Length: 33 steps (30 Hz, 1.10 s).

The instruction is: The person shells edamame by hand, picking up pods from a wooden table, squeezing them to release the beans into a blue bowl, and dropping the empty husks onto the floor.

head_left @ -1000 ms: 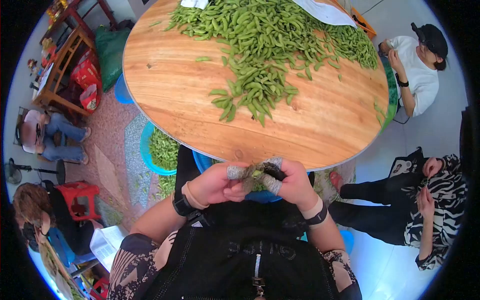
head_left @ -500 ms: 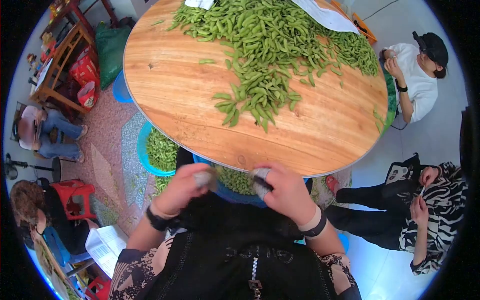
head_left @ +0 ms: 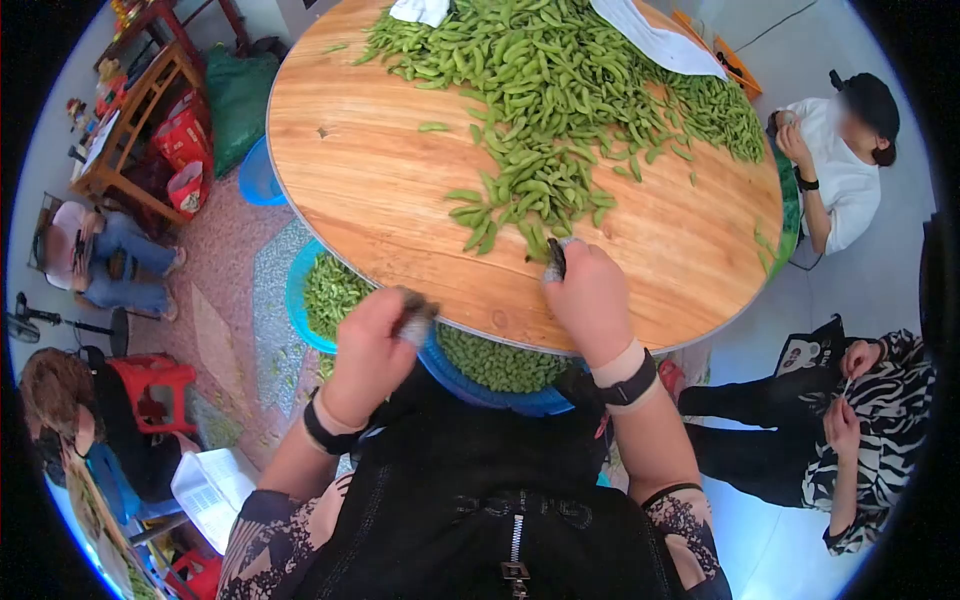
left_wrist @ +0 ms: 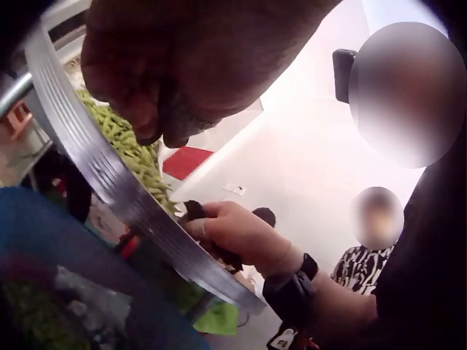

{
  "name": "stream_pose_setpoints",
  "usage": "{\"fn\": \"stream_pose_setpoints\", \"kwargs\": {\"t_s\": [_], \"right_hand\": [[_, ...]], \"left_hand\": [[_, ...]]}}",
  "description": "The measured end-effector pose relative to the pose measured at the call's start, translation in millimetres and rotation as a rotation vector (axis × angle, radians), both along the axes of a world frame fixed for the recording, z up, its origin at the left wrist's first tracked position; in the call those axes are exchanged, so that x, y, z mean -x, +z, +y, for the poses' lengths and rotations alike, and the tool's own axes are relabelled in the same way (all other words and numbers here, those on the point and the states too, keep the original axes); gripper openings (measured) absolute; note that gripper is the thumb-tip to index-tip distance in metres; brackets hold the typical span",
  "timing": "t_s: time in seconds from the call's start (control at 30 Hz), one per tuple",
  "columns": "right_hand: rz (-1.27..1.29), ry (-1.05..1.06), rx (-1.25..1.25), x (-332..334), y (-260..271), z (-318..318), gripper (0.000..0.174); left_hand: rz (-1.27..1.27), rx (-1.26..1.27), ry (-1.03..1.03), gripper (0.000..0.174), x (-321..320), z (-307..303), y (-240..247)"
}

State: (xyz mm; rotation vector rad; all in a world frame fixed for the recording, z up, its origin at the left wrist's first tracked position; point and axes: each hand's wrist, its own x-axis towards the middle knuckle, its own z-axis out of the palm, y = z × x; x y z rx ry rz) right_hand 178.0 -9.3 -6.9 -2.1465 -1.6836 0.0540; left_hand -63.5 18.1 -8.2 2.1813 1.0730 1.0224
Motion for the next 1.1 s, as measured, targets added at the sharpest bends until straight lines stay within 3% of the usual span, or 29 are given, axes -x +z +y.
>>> {"fn": "stream_pose_setpoints", "kwargs": {"t_s": [0.13,0.3,0.53,0.63,0.73,0.8,0.87,0.97,1.07,1.1], "right_hand": [[0.034,0.024,0.091,-7,13,-9,0.02],[0.068,0.084,-0.059,-9,7,-6,0.018],[-0.029,0.061,0.008,-9,-4,-1,0.018],[0.082,0.086,-0.107,-13,-9,-10,0.017],[0.298,0.051,-0.056,-8,4,-27,0.017],[0.529,0.094,-0.159,4,12,-39,0.019],[0.554,0.16,-0.138,4,13,-51,0.021],[0.651,0.235,-0.099,4,11,-62,0.027],[0.72,0.212,-0.151,3,13,-69,0.032],[0.791,0.22,-0.058,0,15,-70,0.034]], "left_hand": [[0.001,0.044,-0.183,0.012,-30,-1,11],[0.052,0.061,-0.243,0.011,-46,-1,8],[0.09,0.17,-0.304,0.017,-49,-2,1],[0.065,0.176,-0.306,0.018,-56,-4,4],[-0.046,0.198,-0.293,0.018,-74,-6,2],[-0.12,0.224,-0.276,0.017,-82,-6,3],[-0.317,0.947,-0.327,0.018,-86,-6,7],[-0.408,0.942,-0.305,0.017,-86,-9,10],[-0.336,0.853,-0.323,0.019,-84,-9,1],[-0.332,0.853,-0.325,0.019,-84,-10,1]]}}
